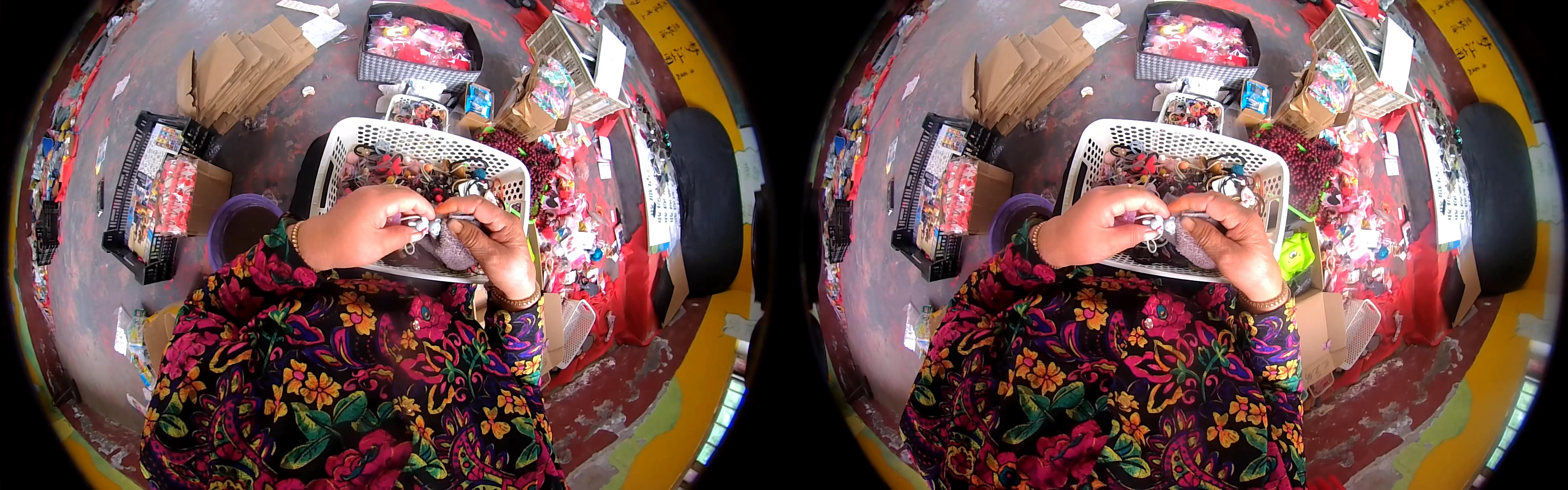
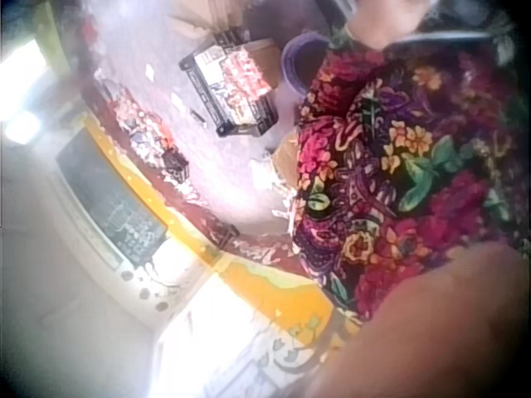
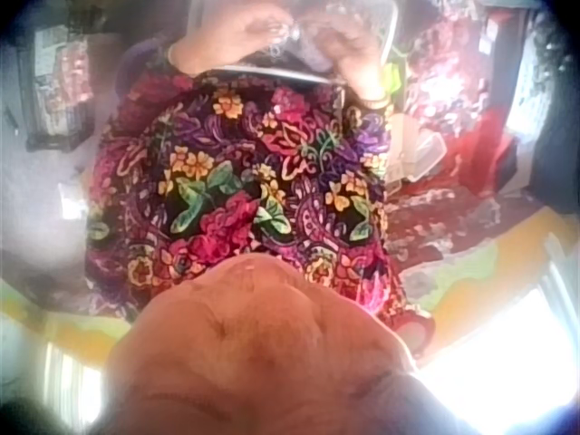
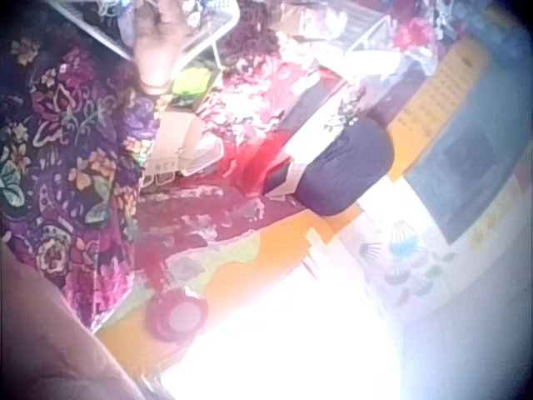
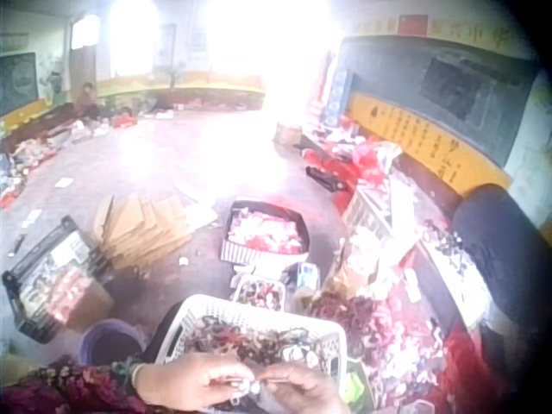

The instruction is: The person sits on the floor and cleans small jewelry items, including rings and earrings, using a grey cloth. They pick up each item from a white plastic basket, wipe it thoroughly, and place it back into the basket.

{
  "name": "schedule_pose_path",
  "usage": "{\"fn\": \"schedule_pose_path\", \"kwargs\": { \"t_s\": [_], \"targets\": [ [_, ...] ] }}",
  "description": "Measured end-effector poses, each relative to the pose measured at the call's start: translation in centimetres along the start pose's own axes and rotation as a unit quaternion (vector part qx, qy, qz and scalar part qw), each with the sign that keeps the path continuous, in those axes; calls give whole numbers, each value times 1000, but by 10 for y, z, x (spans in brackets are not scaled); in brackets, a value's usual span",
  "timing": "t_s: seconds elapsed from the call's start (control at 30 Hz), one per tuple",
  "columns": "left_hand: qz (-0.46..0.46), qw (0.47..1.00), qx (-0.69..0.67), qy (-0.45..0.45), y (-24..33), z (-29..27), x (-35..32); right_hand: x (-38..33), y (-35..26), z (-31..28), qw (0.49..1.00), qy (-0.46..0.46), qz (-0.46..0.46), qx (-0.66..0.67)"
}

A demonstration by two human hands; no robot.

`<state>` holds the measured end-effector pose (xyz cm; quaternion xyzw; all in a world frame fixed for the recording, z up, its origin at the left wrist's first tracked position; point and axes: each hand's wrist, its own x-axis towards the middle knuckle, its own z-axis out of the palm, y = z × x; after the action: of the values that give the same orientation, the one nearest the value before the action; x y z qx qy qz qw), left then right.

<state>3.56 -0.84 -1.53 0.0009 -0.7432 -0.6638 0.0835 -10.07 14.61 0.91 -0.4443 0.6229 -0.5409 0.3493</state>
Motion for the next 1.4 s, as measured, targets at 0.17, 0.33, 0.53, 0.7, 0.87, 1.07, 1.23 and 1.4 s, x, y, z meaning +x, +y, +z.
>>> {"fn": "schedule_pose_path", "kwargs": {
  "t_s": [0.17, 0.33, 0.53, 0.7, 0.87, 1.07, 1.23, 1.4],
  "targets": [
    [-65, 998, -7, -9, 10, -3, -1, -4, 1, 4, 993, 10, 87, 74],
    [-76, 987, -139, -26, 4, -5, 2, -5, 6, 2, 991, 4, 107, 81],
    [133, 966, 44, 218, 3, -1, 7, -2, 7, 6, 933, 85, 184, 299],
    [140, 971, 91, 171, 4, -7, 0, 2, 3, 8, 902, 102, 198, 369],
    [-80, 986, -120, 88, 3, 4, 3, 2, 6, 12, 932, 75, 173, 311],
    [-121, 938, -291, 145, 0, -1, 3, 0, -15, 7, 933, 55, 160, 318],
    [-107, 917, -362, 129, -7, 1, 3, -7, 1, -10, 984, 72, 62, 149],
    [-131, 919, -350, 124, -4, 3, 3, -5, -8, 3, 990, 113, -18, 82]
  ]
}}
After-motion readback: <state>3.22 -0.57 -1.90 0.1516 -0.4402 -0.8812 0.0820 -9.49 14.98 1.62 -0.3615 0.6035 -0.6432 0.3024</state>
